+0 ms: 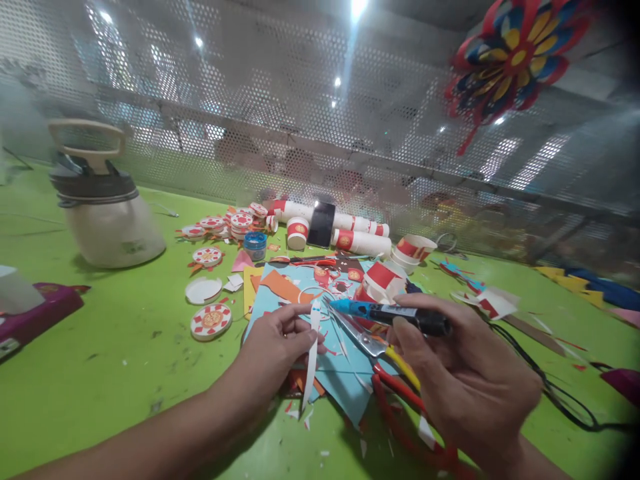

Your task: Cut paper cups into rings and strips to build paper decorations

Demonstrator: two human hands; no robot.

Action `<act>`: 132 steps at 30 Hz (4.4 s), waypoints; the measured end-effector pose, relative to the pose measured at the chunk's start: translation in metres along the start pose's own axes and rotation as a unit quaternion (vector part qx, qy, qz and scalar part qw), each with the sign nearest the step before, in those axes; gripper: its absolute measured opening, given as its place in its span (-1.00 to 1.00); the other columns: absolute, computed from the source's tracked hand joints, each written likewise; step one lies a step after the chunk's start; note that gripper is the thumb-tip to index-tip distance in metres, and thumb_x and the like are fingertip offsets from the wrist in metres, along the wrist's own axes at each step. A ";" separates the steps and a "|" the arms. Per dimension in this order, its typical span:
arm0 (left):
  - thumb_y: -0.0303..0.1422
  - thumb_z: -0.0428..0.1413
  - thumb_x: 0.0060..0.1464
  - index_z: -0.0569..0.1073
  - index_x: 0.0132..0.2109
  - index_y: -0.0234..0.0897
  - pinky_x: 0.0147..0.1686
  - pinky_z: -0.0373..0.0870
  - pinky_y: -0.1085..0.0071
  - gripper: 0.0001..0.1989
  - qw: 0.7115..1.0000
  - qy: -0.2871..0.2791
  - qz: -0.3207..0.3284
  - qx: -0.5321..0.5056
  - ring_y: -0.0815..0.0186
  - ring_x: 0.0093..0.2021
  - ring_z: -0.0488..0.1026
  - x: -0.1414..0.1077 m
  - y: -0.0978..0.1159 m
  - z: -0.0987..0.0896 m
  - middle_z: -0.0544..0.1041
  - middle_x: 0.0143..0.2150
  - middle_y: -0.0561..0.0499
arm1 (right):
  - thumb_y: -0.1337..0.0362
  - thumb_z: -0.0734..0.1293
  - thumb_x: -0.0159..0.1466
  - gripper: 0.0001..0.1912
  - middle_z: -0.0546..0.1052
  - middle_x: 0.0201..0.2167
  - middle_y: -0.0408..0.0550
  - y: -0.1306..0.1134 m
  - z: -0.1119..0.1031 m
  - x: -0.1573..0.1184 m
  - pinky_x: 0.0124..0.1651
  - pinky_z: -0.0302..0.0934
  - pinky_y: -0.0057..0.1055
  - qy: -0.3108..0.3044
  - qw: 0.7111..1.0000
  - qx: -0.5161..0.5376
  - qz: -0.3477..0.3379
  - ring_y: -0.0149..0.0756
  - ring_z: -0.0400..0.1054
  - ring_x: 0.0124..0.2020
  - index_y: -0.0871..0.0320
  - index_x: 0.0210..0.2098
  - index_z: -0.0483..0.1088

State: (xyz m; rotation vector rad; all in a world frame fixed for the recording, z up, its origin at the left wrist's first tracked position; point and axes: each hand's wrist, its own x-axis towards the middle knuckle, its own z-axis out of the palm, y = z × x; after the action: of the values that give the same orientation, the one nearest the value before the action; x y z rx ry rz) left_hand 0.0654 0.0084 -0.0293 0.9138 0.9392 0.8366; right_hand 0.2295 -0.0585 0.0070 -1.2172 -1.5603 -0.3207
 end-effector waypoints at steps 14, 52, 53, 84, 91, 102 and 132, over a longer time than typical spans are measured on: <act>-0.37 0.25 -0.09 0.43 -0.22 -0.32 -0.44 0.33 0.46 -0.75 0.997 -0.022 0.072 0.001 0.39 -0.48 0.42 0.003 0.001 -0.002 0.49 -0.43 0.02 | 0.46 0.36 0.15 -0.67 0.54 -0.33 -0.19 -0.004 -0.001 -0.005 -0.32 0.34 -0.46 -0.027 0.997 0.065 -0.015 -0.38 0.43 -0.40 0.06 -0.10 0.40; -0.60 0.03 -0.19 0.32 -0.43 -0.30 -0.60 0.19 0.51 -0.87 0.997 0.014 0.068 -0.021 0.44 -0.62 0.32 0.017 -0.009 -0.008 0.37 -0.61 0.09 | 0.23 0.28 0.32 -0.71 0.44 -0.04 0.01 0.033 0.255 0.140 -0.14 0.35 -0.18 -0.309 0.917 0.132 0.214 -0.22 0.41 -0.14 0.20 0.00 0.33; -0.60 0.02 -0.19 0.32 -0.43 -0.30 -0.61 0.18 0.51 -0.86 0.998 0.019 0.064 -0.019 0.45 -0.64 0.29 0.017 -0.009 -0.008 0.37 -0.61 0.09 | 0.23 0.28 0.32 -0.70 0.44 -0.04 0.01 0.036 0.257 0.139 -0.14 0.35 -0.18 -0.327 0.909 0.127 0.225 -0.22 0.41 -0.14 0.20 0.01 0.33; -0.41 0.29 -0.19 0.46 -0.42 -0.33 -0.38 0.36 0.48 -0.83 0.984 -0.091 0.146 -0.037 0.42 -0.46 0.40 0.001 -0.001 -0.003 0.43 -0.47 0.06 | 0.02 0.33 0.15 -0.66 0.38 -0.64 -0.20 0.021 0.041 -0.013 -0.56 0.05 -0.47 -0.390 0.822 0.295 0.292 -0.46 0.16 -0.65 0.18 -0.52 0.44; -0.38 0.28 -0.15 0.45 -0.39 -0.33 -0.39 0.35 0.44 -0.83 0.980 -0.114 0.164 -0.023 0.40 -0.46 0.40 -0.001 0.001 0.000 0.43 -0.46 0.06 | 0.14 0.35 0.20 -0.70 0.37 -0.68 -0.25 0.023 0.039 -0.012 -0.61 0.07 -0.53 -0.359 0.816 0.347 0.292 -0.51 0.18 -0.69 0.20 -0.56 0.38; -0.46 0.32 -0.33 0.44 -0.48 -0.37 -0.47 0.26 0.50 -0.79 0.982 -0.079 0.170 0.010 0.46 -0.54 0.34 0.011 0.016 0.019 0.41 -0.57 0.09 | 0.25 0.28 0.31 -0.83 0.48 -0.37 -0.15 0.046 0.045 -0.010 -0.40 0.33 -0.42 -0.354 0.818 0.374 0.257 -0.43 0.39 -0.45 0.25 -0.26 0.40; -0.48 0.28 -0.24 0.43 -0.48 -0.39 -0.56 0.29 0.53 -0.85 0.978 -0.087 0.184 0.039 0.43 -0.58 0.39 0.035 0.007 0.004 0.42 -0.60 0.04 | 0.25 0.28 0.32 -0.77 0.48 -0.16 -0.04 0.056 0.049 -0.017 -0.25 0.37 -0.28 -0.466 0.756 0.360 0.286 -0.31 0.43 -0.27 0.23 -0.08 0.36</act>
State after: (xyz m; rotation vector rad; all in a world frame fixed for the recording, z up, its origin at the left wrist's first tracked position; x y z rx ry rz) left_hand 0.0800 0.0407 -0.0320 1.2305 0.6618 1.0177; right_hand 0.2457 -0.0075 -0.0469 -1.1628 -1.7019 1.3824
